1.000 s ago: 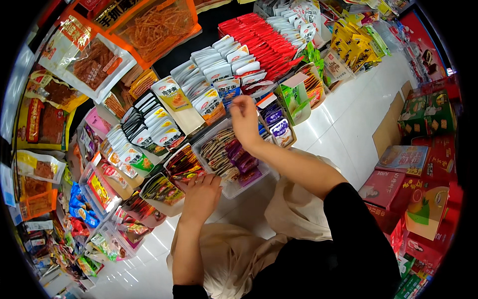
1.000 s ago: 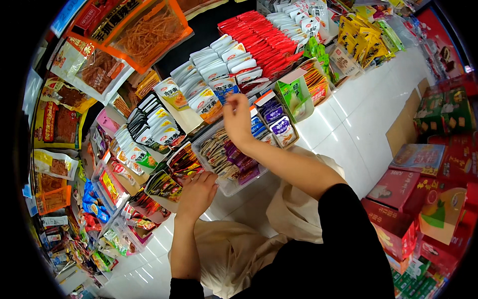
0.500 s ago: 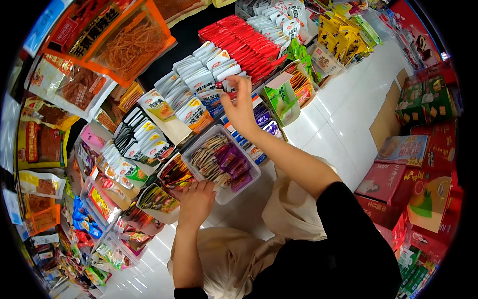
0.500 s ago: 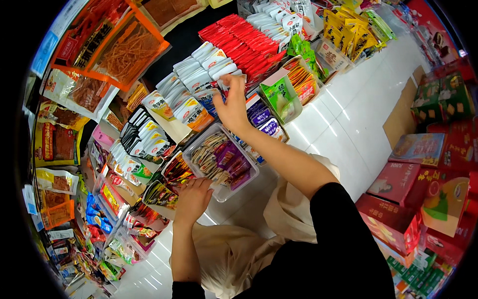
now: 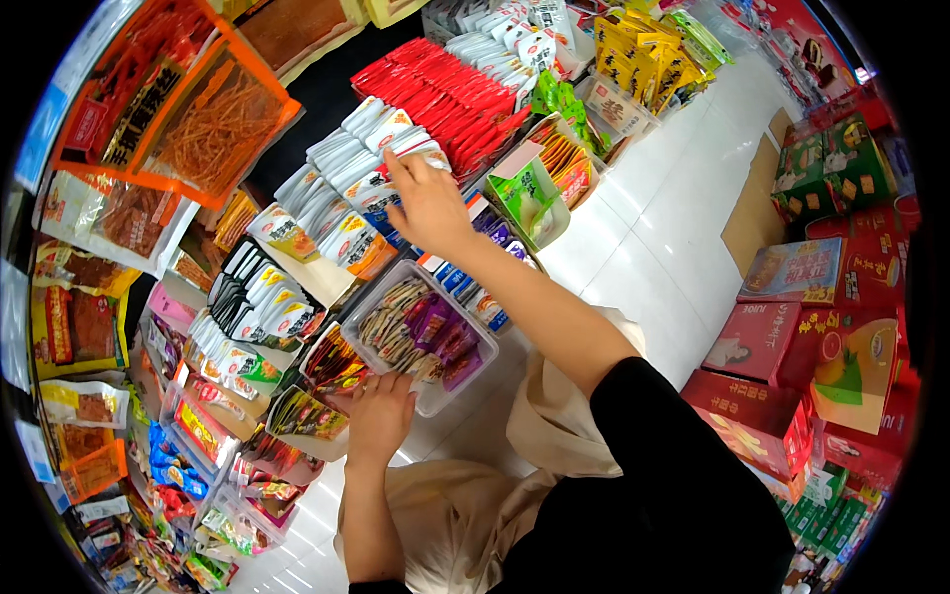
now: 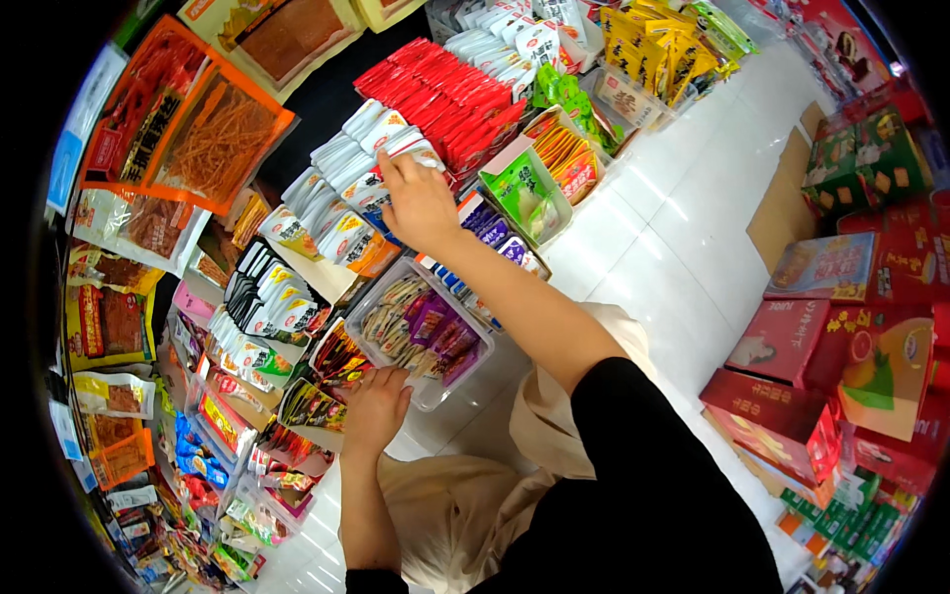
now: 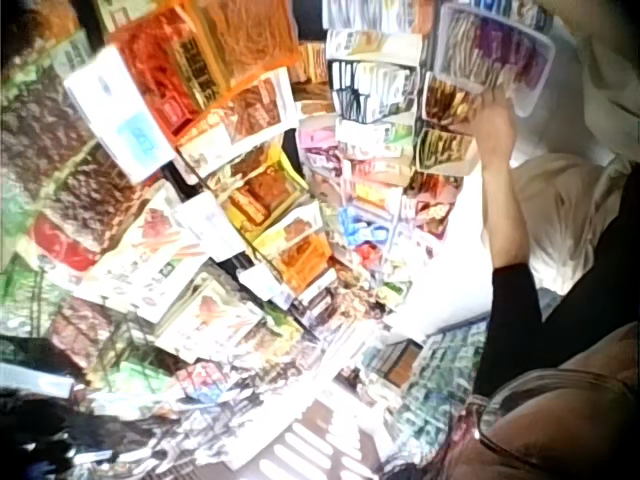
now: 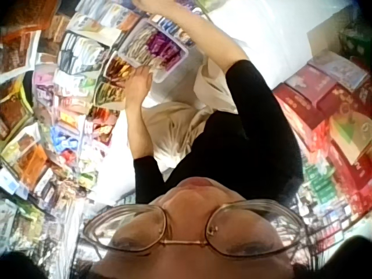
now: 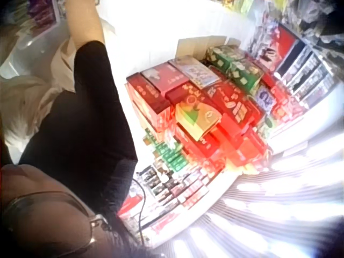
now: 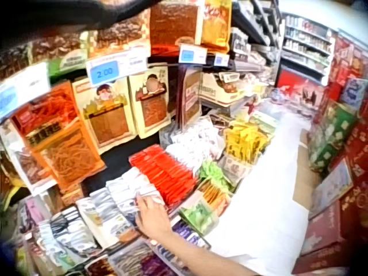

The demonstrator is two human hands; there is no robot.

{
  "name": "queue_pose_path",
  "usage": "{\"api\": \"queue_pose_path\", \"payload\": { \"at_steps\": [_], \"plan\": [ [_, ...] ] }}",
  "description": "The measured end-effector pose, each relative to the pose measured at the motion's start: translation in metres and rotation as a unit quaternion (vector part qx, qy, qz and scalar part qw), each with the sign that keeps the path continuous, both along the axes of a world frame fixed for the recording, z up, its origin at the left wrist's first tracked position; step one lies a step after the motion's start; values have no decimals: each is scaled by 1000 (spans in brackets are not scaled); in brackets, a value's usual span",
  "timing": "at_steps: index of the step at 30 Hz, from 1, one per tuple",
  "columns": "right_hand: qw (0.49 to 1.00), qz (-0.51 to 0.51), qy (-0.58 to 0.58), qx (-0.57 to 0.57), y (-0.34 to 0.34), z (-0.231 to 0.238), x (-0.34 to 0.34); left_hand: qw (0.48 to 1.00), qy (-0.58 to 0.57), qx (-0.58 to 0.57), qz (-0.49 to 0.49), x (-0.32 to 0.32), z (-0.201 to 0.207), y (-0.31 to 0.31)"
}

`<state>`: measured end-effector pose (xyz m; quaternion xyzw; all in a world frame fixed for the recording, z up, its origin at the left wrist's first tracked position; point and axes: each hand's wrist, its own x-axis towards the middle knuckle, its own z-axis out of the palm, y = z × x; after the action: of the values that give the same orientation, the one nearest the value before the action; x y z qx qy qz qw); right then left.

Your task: The person selects a snack item from a shelf, scans it at a point-of-sale terminal, and then organizes various snack packets in bins on a lower shelf.

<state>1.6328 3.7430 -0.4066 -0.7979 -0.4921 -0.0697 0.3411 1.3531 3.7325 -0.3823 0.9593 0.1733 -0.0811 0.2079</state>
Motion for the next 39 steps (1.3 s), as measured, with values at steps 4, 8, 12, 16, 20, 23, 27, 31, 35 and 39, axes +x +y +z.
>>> {"api": "queue_pose_path", "payload": {
  "at_steps": [4,8,12,16,20,23,27,31,35,39],
  "plan": [
    [1000,-10,-9,8,-1,0,-3,1000,7,-11,4,0,2,-2],
    [999,-20,27,21,-4,4,-4,1000,-3,-9,1,-3,-1,-3],
    [998,-9,17,61,-10,16,-1,1000,-1,-12,4,-4,1,-4],
    [994,11,-20,102,-17,27,-2,1000,5,-6,6,-3,2,-5],
    [996,14,-84,39,-21,9,2,1000,0,6,-8,1,5,-6],
    [993,29,-116,-13,-24,2,8,1000,6,11,-11,0,2,-6],
    [996,22,-87,15,-23,3,7,1000,17,9,-8,3,-1,-6],
    [997,43,-58,31,-29,5,13,1000,16,8,-12,10,-2,-6],
    [991,75,-2,110,-40,31,28,1000,7,10,-8,22,-2,-10],
    [977,-14,-5,211,-63,66,71,1000,-10,24,3,28,-8,-15]
  ]
}}
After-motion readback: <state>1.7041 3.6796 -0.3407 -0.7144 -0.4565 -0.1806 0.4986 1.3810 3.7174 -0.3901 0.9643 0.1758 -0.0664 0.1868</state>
